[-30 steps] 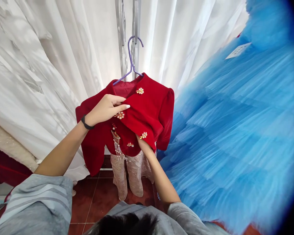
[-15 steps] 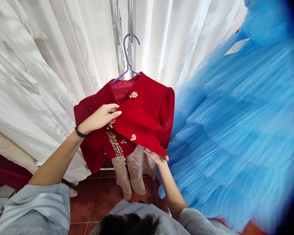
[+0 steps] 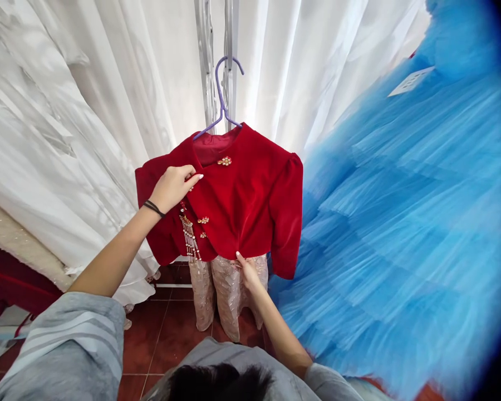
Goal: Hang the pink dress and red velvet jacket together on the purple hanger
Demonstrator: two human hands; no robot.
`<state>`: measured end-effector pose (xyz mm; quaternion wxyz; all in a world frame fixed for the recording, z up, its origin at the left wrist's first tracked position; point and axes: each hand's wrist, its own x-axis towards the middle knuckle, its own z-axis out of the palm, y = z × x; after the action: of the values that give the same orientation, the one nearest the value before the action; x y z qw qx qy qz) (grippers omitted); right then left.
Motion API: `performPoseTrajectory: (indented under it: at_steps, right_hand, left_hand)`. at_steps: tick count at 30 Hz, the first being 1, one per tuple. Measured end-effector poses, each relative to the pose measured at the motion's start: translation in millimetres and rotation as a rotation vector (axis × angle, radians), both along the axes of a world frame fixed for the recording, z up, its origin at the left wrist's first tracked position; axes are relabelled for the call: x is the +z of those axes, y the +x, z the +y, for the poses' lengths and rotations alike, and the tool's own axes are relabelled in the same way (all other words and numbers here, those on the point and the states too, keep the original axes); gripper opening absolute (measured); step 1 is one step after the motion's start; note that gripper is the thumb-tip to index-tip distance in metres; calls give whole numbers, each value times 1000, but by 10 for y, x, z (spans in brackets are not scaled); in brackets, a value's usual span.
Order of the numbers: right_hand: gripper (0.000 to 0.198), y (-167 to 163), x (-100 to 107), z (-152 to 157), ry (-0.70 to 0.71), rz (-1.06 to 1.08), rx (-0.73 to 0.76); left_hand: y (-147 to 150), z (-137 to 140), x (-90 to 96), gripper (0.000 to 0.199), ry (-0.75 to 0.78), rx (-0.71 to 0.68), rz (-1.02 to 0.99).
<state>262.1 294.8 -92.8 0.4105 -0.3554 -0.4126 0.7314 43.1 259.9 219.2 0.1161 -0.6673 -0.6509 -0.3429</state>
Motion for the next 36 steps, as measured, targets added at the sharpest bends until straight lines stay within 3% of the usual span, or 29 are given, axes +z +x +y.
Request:
performPoseTrajectory:
  at_steps: [4,7,10,12,14,15,17,19,22,24,25,28,31,34,36]
  right_hand:
    - [47,-46,-101,45,29,-148,53]
    - [36,69,-122,-81,86,-262,217]
    - [27,332,50,-173,179,-352,436]
    - [27,578,332,-147,281,-395,492]
    - [33,806,735,-70,482,-446,395]
    - [37,882,962,-25,623,-482,278]
    - [48,907,1417,65,924,-562,-53]
    - [73,744,1805,164,1187,-689,-342]
    - [113,321,2180,385,1391,-1000,-500]
    - [116,120,2321,585,1377,-1174,-529]
    - [111,85,2379,690,1346,-1218,-555]
    - [93,273,2566,989,1264,-1180,-637]
    - [77,728,2817,1285,1307,-921,-473]
    - [49,1134,3127,1639,1265,-537,-194]
    - [33,1237,3320,1873,1146,-340,-186]
  left_hand:
    - [57,-24,-134,23,79,126,25]
    - [17,-143,-210,22,133,171,25]
    - [-163,-318,-303,26,243,184,-47]
    - [-311,-442,-385,30,338,205,-140]
    - [-404,-532,-485,30,416,255,-208]
    - [-413,-554,-539,29,451,291,-208]
    - [-338,-536,-641,27,502,355,-126]
    - [-168,-447,-710,30,491,379,-6]
    - [88,-260,-710,75,374,423,46]
    - [136,-165,-656,101,322,475,3]
    - [109,-141,-622,103,316,494,-11]
    - [-123,-185,-514,79,313,486,33]
    - [-458,-331,-340,47,278,386,105]
    - [-806,-394,-35,39,289,292,96]
    - [-1010,-320,180,35,328,243,51]
